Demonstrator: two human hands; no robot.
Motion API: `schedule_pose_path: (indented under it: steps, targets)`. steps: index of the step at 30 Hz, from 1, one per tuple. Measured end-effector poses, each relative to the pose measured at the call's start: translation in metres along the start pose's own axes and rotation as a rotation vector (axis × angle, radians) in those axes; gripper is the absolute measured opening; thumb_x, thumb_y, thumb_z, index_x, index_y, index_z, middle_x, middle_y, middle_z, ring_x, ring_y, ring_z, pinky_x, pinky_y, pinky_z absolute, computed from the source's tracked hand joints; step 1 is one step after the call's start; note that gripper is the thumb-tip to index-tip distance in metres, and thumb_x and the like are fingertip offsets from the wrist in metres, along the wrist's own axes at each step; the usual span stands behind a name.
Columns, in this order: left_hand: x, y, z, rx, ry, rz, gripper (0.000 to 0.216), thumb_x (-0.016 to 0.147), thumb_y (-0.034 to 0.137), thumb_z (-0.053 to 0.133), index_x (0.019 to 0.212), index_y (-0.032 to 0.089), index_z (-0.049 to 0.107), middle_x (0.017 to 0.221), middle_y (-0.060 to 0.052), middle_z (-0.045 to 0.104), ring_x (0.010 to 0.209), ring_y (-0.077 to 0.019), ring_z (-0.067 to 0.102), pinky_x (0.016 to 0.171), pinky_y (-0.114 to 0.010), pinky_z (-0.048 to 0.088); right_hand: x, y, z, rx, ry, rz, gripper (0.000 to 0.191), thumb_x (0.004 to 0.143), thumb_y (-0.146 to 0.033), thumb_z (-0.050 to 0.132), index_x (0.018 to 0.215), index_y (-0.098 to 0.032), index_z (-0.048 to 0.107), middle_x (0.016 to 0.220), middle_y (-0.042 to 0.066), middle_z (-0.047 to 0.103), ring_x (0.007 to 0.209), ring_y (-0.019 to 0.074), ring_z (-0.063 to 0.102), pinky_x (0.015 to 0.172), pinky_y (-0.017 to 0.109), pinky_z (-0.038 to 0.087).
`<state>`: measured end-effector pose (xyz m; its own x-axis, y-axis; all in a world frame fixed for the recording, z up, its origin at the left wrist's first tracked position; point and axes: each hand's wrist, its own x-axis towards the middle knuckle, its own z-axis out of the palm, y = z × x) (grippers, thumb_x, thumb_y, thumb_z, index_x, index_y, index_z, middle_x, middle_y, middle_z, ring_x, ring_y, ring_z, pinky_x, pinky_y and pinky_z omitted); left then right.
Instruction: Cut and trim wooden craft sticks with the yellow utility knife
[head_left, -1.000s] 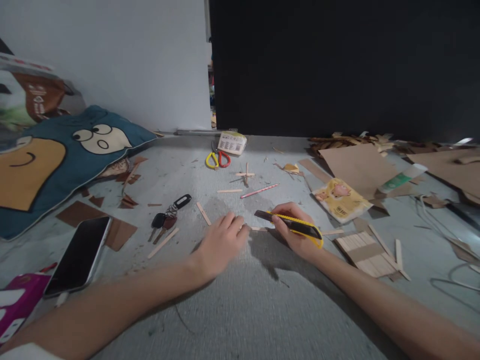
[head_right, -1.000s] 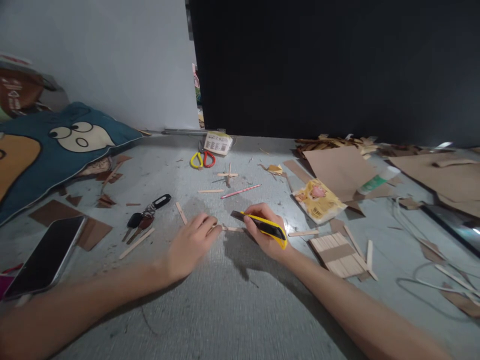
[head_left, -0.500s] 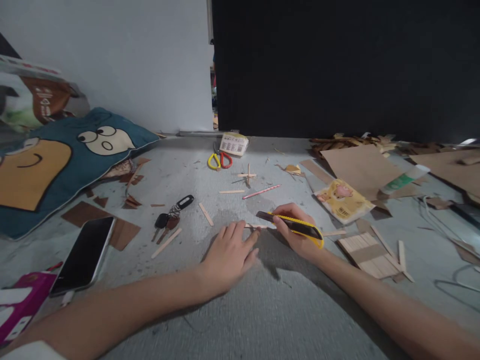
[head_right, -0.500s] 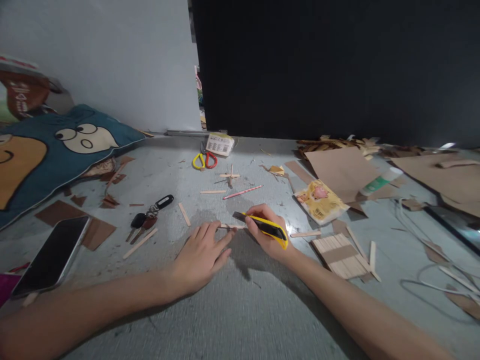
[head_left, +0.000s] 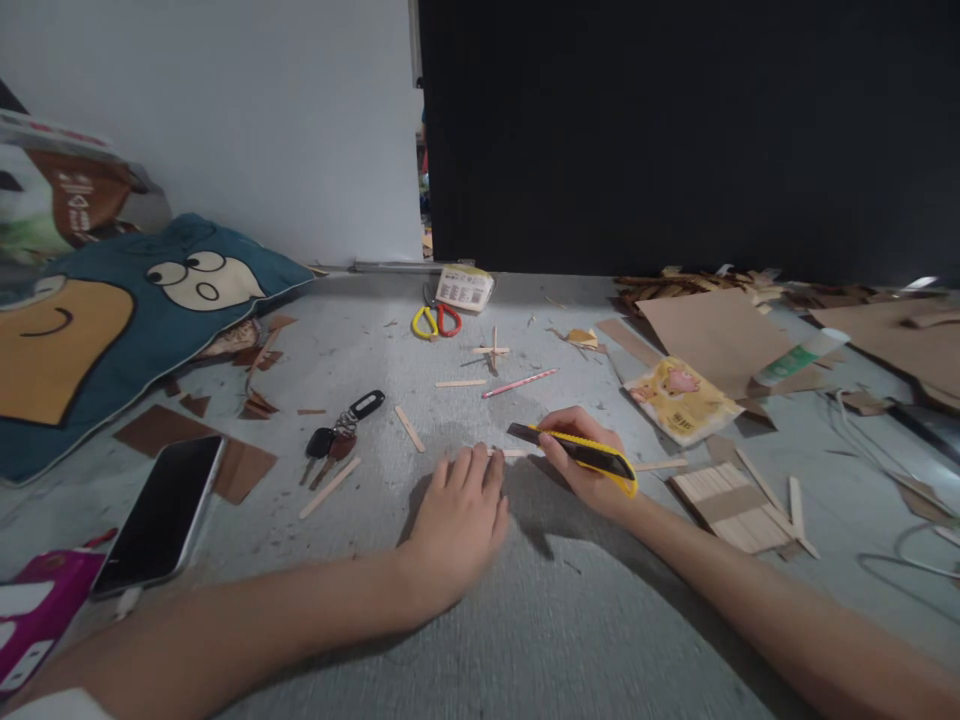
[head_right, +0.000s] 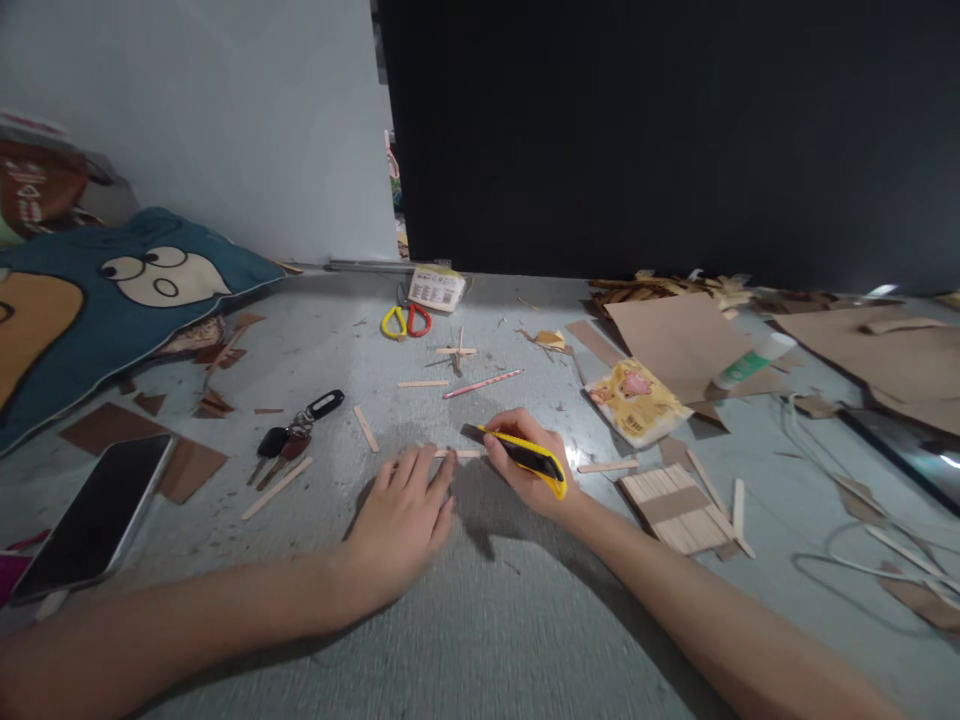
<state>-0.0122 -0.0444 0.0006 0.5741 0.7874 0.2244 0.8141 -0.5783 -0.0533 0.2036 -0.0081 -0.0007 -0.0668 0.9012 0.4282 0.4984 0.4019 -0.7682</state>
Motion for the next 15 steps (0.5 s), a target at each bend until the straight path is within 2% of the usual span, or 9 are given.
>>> schedule_pose_path:
  steps: [6, 11, 15]
  targets:
    - [0.000, 0.001, -0.002, -0.003, 0.009, 0.009, 0.047, 0.102, 0.016, 0.048, 0.146, 0.006, 0.059, 0.144, -0.022, 0.064, 0.135, -0.0361, 0.057, 0.108, -0.054, 0.049, 0.000, 0.001, 0.000, -0.004, -0.007, 0.005, 0.028, 0.100, -0.052, 0.062, 0.097, -0.025, 0.065, 0.077, 0.002, 0.072, 0.060, 0.0170, 0.065, 0.056, 0.028, 0.050]
    - [0.000, -0.005, -0.003, -0.017, -0.014, 0.010, 0.049, 0.098, 0.015, 0.054, 0.147, 0.011, 0.059, 0.146, -0.025, 0.060, 0.138, -0.0412, 0.055, 0.111, -0.060, 0.046, 0.000, -0.001, -0.003, -0.013, -0.010, -0.008, 0.025, 0.100, -0.049, 0.062, 0.097, -0.025, 0.065, 0.077, 0.002, 0.073, 0.060, 0.0169, 0.065, 0.056, 0.028, 0.050]
    - [0.000, -0.011, 0.002, -0.058, -0.025, 0.039, 0.049, 0.099, 0.015, 0.052, 0.148, 0.009, 0.057, 0.153, -0.029, 0.054, 0.145, -0.0431, 0.051, 0.117, -0.063, 0.042, 0.001, -0.002, -0.006, -0.002, -0.081, -0.028, 0.027, 0.102, -0.049, 0.059, 0.104, -0.025, 0.070, 0.078, 0.002, 0.075, 0.063, 0.0177, 0.070, 0.061, 0.030, 0.055]
